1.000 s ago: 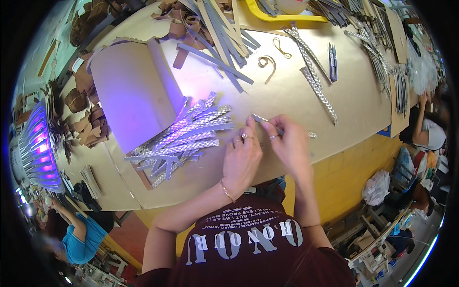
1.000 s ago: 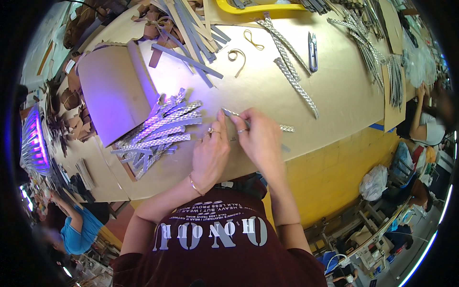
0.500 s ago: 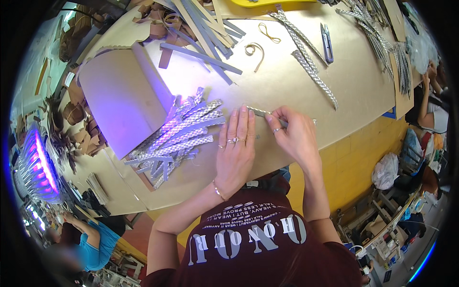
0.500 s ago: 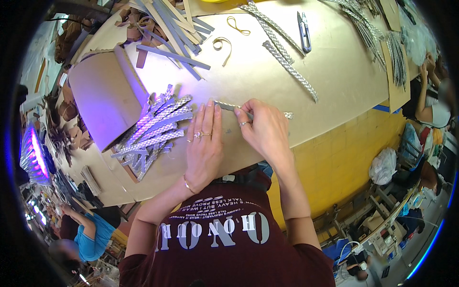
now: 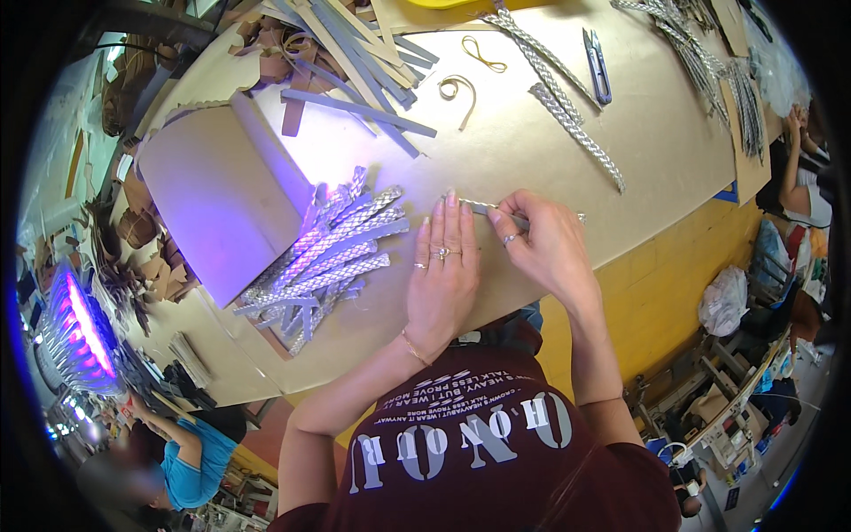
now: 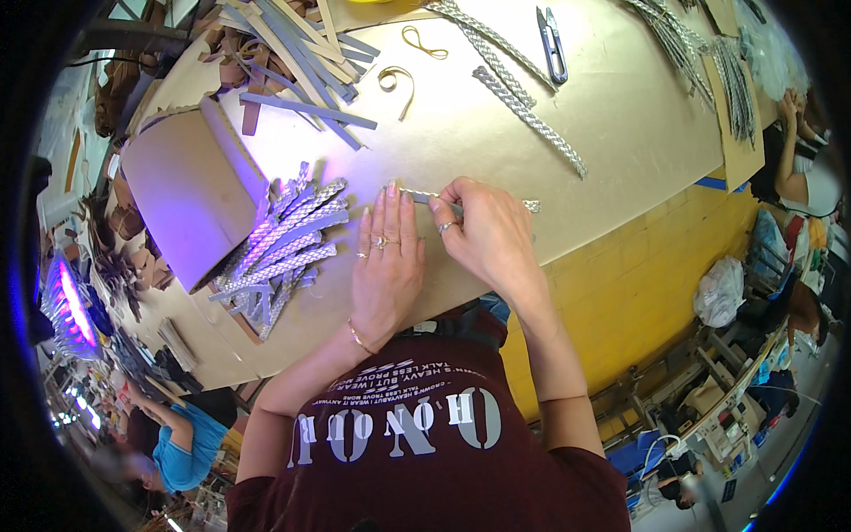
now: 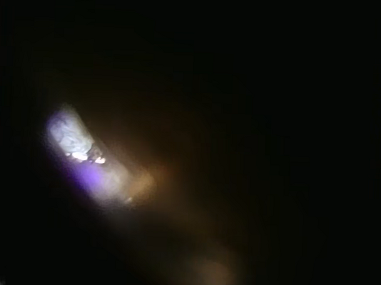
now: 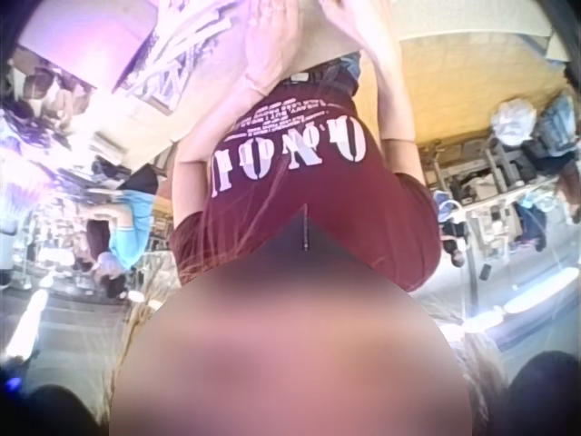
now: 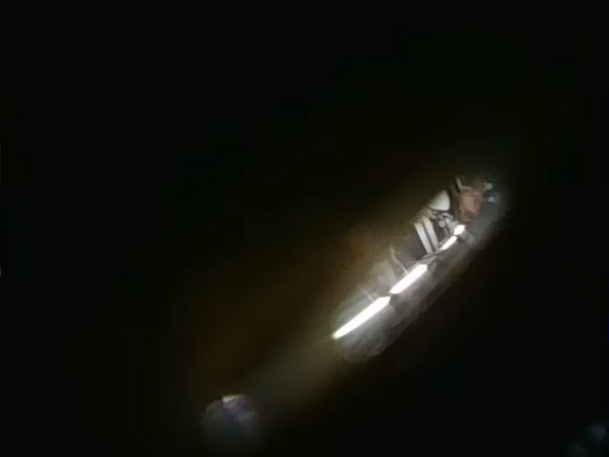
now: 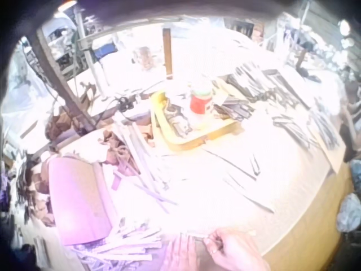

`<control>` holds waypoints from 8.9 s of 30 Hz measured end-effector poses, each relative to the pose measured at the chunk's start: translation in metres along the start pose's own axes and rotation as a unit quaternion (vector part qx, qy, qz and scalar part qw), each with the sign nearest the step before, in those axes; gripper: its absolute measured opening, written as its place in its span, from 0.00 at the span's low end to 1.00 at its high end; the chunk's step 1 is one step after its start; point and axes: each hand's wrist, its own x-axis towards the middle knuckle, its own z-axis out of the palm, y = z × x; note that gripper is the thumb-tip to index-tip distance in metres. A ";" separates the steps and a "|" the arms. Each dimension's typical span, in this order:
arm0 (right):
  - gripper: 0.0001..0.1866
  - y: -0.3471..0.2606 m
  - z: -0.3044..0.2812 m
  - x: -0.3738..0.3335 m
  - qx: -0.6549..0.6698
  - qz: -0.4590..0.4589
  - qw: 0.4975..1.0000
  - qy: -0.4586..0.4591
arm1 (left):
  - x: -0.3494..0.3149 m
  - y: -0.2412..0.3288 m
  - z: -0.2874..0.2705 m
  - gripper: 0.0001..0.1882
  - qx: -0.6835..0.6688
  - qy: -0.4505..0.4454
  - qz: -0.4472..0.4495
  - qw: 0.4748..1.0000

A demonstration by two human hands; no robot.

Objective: The person repeatedly picks up a braided cord and a flat strip, aligns them, and secures the strip to the cord by hand. The person then places the assembled piece on the table and repeats the process with additional cords and strips.

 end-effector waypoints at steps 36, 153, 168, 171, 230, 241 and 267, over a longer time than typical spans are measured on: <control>0.10 0.029 -0.030 -0.008 0.023 0.031 0.999 -0.012 | 0.007 0.012 -0.007 0.35 0.038 -0.027 0.019 0.999; 0.16 0.088 0.002 -0.026 0.047 0.037 0.916 0.398 | 0.038 0.048 0.003 0.25 -0.035 0.055 0.107 0.992; 0.11 0.065 -0.030 0.018 -0.139 -0.157 0.886 0.413 | -0.045 -0.041 -0.097 0.15 -0.037 0.237 -0.056 0.969; 0.11 0.061 -0.031 0.032 -0.179 -0.122 0.902 0.373 | -0.052 -0.063 -0.100 0.19 -0.009 0.276 -0.158 0.948; 0.29 0.153 -0.230 0.168 0.221 -0.184 0.950 0.119 | 0.371 0.105 -0.022 0.19 -0.641 -0.173 0.078 0.744; 0.20 0.172 -0.310 0.237 -0.026 -0.016 0.896 0.443 | 0.391 0.128 -0.046 0.26 -0.465 -0.177 0.136 0.857; 0.42 0.064 -0.068 0.002 0.752 -0.146 0.636 -0.098 | 0.036 0.067 -0.071 0.31 -0.840 -0.395 -0.104 0.356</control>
